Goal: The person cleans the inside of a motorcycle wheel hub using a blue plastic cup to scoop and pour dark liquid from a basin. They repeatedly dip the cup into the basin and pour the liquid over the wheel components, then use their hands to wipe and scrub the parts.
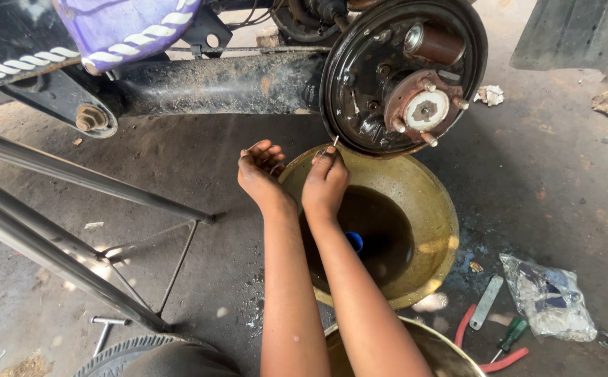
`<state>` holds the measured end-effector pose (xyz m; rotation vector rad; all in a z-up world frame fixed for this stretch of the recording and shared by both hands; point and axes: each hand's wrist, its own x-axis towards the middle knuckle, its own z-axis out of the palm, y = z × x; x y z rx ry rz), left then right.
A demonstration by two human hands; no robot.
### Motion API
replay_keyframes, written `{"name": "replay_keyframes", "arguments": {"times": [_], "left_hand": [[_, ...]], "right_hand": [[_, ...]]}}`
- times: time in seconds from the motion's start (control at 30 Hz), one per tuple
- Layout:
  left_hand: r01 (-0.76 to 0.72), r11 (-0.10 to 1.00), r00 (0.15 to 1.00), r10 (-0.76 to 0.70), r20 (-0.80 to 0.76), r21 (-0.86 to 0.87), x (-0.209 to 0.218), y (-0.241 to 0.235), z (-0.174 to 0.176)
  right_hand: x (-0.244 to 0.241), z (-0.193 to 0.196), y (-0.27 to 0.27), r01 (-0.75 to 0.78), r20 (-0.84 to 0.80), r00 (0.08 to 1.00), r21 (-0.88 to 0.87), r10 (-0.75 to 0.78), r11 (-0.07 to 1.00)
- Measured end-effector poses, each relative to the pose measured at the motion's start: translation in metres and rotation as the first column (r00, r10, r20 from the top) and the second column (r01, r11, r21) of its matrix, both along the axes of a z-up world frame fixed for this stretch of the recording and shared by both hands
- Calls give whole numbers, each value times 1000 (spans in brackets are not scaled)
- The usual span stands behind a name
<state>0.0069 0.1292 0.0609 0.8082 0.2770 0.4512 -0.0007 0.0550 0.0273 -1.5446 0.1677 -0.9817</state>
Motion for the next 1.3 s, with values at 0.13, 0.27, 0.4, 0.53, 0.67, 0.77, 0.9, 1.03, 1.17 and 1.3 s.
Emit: {"name": "replay_keyframes", "arguments": {"times": [0.13, 0.27, 0.4, 0.53, 0.67, 0.77, 0.9, 1.03, 1.17, 1.3], "left_hand": [[-10, 999, 1000, 11, 23, -40, -4, 3, 7], [-40, 997, 999, 39, -8, -60, -5, 6, 8], [-79, 994, 996, 81, 29, -81, -3, 13, 6], [-125, 988, 992, 124, -24, -88, -6, 24, 8], [-106, 986, 993, 111, 33, -130, 0, 21, 14], [-105, 989, 994, 107, 15, -101, -3, 17, 13], [-102, 992, 993, 106, 52, -69, -4, 10, 11], [-107, 994, 994, 108, 28, -32, -8, 3, 14], [-104, 994, 994, 105, 25, -17, -9, 2, 17], [-114, 993, 993, 115, 8, -35, -10, 4, 17]], "right_hand": [[14, -21, 11, -102, 58, 995, 347, 87, 932], [37, -42, 12, -88, 86, 994, 215, 70, 973], [64, -42, 18, -223, 93, 973, 169, 209, 960], [45, -32, 8, -309, 45, 951, 169, 306, 936], [10, -6, 5, -368, -24, 929, -157, 369, 916], [4, -1, 13, -354, 136, 926, -17, 353, 935], [15, -11, 16, -251, 255, 951, 311, 174, 917], [20, -20, 12, -284, 225, 952, 405, 206, 869], [24, -20, 13, -299, 263, 943, 414, 201, 860], [13, -3, 12, -291, 263, 951, 592, 162, 752]]}}
